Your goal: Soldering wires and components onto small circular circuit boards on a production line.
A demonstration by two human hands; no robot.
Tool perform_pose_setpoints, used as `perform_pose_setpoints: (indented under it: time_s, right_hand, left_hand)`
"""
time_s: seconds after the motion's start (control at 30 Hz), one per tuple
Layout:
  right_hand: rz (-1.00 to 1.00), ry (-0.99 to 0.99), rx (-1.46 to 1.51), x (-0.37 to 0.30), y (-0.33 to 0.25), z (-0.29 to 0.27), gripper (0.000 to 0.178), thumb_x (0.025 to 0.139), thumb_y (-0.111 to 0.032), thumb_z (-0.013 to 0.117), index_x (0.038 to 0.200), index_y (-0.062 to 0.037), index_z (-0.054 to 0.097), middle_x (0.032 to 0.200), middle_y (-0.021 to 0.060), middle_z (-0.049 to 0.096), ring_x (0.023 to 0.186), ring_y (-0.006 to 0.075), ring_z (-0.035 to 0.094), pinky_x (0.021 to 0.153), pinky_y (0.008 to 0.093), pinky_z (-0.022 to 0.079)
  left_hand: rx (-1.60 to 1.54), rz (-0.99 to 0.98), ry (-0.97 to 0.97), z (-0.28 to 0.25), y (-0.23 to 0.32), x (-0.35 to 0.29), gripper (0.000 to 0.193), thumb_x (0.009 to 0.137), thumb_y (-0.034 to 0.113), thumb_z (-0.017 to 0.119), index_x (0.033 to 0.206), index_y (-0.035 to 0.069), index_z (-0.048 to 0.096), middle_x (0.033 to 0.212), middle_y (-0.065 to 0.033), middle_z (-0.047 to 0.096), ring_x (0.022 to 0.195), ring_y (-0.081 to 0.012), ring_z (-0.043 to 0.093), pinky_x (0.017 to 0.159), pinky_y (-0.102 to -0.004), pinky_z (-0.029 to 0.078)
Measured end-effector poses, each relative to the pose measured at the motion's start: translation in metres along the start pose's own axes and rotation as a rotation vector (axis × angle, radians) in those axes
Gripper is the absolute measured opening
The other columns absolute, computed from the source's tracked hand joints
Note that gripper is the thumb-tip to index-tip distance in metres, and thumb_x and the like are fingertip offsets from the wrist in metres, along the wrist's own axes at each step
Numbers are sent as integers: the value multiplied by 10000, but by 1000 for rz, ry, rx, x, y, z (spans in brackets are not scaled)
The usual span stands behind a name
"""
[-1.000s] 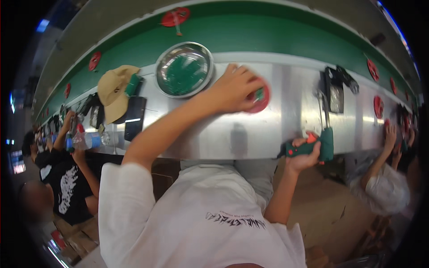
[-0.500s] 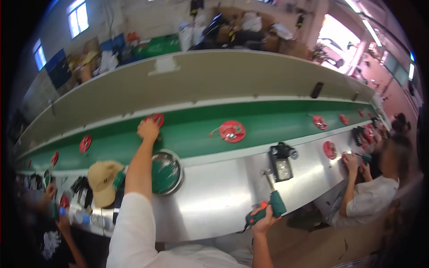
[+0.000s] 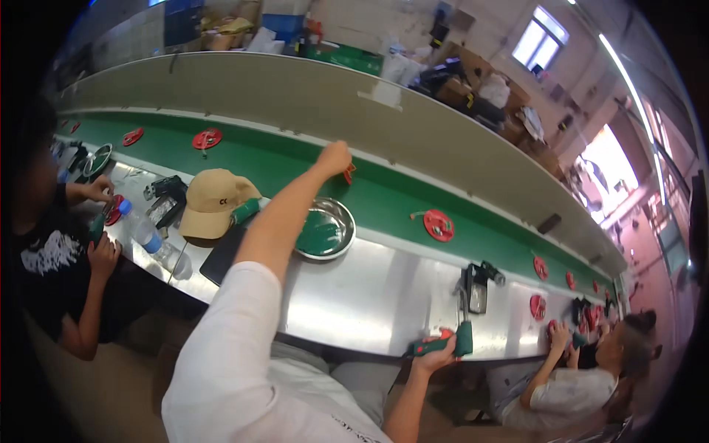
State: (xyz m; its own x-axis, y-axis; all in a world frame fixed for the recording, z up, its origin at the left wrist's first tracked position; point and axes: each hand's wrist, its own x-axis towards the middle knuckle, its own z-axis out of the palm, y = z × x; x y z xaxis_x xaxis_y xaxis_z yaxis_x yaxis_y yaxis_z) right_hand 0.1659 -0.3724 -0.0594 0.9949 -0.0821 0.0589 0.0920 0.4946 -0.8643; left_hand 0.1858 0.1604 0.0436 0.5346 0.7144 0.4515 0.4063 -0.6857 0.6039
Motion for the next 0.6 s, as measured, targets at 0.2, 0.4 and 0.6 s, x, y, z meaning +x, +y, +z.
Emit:
perform_pose_setpoints:
  time_s: [0.2,0.4,0.6]
  right_hand:
    - [37,-49,41,3,7,5,251,976,-268,571,1007,-20,596,834,105,626,509,188,566,463,346,480]
    - [92,-61,36,-5,-4,-6,229,992,-243,547,1034,-18,570,880,110,632,516,186,565,482,350,479]
    - [211,-84,88,1,12,-21,248,990,-242,543,1034,0,573,835,100,608,519,183,550,489,350,488]
  left_hand:
    - [-175,170,-27,-51,-15,-31,245,793,223,614,759,-14,666,727,-238,649,673,-398,635,629,-471,495]
    - [-517,28,-217,-83,74,-124,161,832,121,655,774,-24,693,695,-88,672,659,-152,660,620,-307,529]
    - [-904,-171,-505,-68,105,-241,121,859,52,649,801,-34,710,766,-87,702,758,-141,682,739,-281,554]
